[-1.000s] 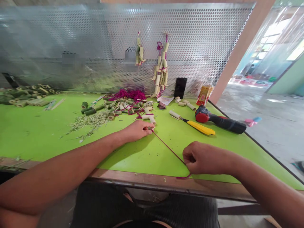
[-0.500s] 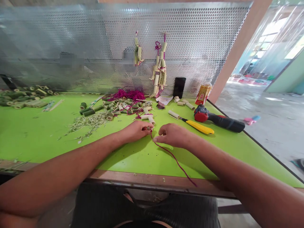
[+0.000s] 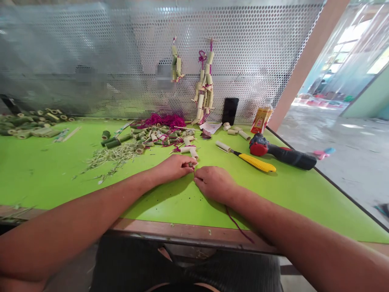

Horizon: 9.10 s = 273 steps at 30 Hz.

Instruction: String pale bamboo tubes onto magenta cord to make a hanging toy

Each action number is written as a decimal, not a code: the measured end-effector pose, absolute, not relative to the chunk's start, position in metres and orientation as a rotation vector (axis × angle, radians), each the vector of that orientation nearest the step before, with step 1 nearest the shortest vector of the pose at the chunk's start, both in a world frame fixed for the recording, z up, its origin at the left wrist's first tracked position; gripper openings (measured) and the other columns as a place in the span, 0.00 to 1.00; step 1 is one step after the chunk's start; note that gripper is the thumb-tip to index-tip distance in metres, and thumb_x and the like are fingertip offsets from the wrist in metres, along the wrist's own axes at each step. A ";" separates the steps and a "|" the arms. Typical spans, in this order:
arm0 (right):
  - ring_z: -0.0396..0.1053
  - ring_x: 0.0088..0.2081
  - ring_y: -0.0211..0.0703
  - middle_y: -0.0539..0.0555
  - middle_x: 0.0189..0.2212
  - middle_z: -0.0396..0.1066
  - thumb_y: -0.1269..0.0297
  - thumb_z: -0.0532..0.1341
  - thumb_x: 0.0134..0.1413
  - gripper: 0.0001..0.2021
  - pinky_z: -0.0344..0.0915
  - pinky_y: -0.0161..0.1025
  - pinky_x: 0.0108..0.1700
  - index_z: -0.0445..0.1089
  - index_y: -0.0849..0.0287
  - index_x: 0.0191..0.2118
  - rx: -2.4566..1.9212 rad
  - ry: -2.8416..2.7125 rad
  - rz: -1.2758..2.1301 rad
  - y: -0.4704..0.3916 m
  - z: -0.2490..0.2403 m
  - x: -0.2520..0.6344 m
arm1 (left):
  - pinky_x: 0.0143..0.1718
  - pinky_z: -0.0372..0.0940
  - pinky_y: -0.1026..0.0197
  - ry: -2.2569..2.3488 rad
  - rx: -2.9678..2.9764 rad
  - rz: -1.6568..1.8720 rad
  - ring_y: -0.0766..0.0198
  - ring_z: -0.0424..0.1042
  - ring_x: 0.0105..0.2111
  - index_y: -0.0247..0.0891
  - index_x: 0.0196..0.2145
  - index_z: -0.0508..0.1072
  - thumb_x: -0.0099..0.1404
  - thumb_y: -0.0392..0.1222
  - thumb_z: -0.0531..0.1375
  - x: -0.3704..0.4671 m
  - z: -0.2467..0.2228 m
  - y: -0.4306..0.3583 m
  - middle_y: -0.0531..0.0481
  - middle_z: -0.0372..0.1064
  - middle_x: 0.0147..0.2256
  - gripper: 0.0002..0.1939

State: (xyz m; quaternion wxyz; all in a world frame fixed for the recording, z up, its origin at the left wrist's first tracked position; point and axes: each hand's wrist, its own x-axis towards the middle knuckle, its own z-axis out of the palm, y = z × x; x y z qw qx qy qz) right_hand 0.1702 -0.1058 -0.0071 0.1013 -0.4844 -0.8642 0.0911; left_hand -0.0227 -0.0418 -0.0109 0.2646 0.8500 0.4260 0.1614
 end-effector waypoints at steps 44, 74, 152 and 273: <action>0.50 0.24 0.34 0.44 0.19 0.50 0.70 0.53 0.44 0.07 0.49 0.36 0.29 0.53 0.56 0.20 -1.117 -2.406 0.762 -0.107 -0.016 0.179 | 0.43 0.67 0.61 1.131 2.301 0.480 0.60 0.75 0.37 0.36 0.45 0.81 0.60 0.36 0.59 -0.019 -0.011 -0.041 0.48 0.79 0.38 0.17; 0.62 0.27 0.37 0.49 0.24 0.65 0.59 0.57 0.52 0.10 0.58 0.36 0.32 0.68 0.58 0.25 -1.321 -2.227 0.775 -0.097 0.015 0.200 | 0.56 0.62 0.56 0.926 2.591 0.703 0.58 0.71 0.50 0.38 0.45 0.80 0.69 0.39 0.55 -0.039 0.003 -0.037 0.44 0.76 0.47 0.14; 0.64 0.27 0.38 0.49 0.26 0.71 0.65 0.58 0.51 0.09 0.59 0.36 0.32 0.75 0.59 0.34 -1.503 -2.041 0.857 -0.089 0.003 0.187 | 0.40 0.61 0.60 0.987 2.778 0.448 0.59 0.72 0.39 0.40 0.36 0.79 0.69 0.41 0.56 -0.034 0.002 -0.056 0.47 0.76 0.38 0.11; 0.67 0.29 0.38 0.49 0.26 0.76 0.65 0.60 0.54 0.10 0.61 0.34 0.33 0.80 0.58 0.33 -1.429 -2.048 0.681 -0.083 -0.012 0.176 | 0.31 0.64 0.65 0.977 1.680 0.806 0.70 0.68 0.27 0.32 0.39 0.77 0.56 0.36 0.66 -0.012 -0.009 -0.038 0.50 0.74 0.29 0.11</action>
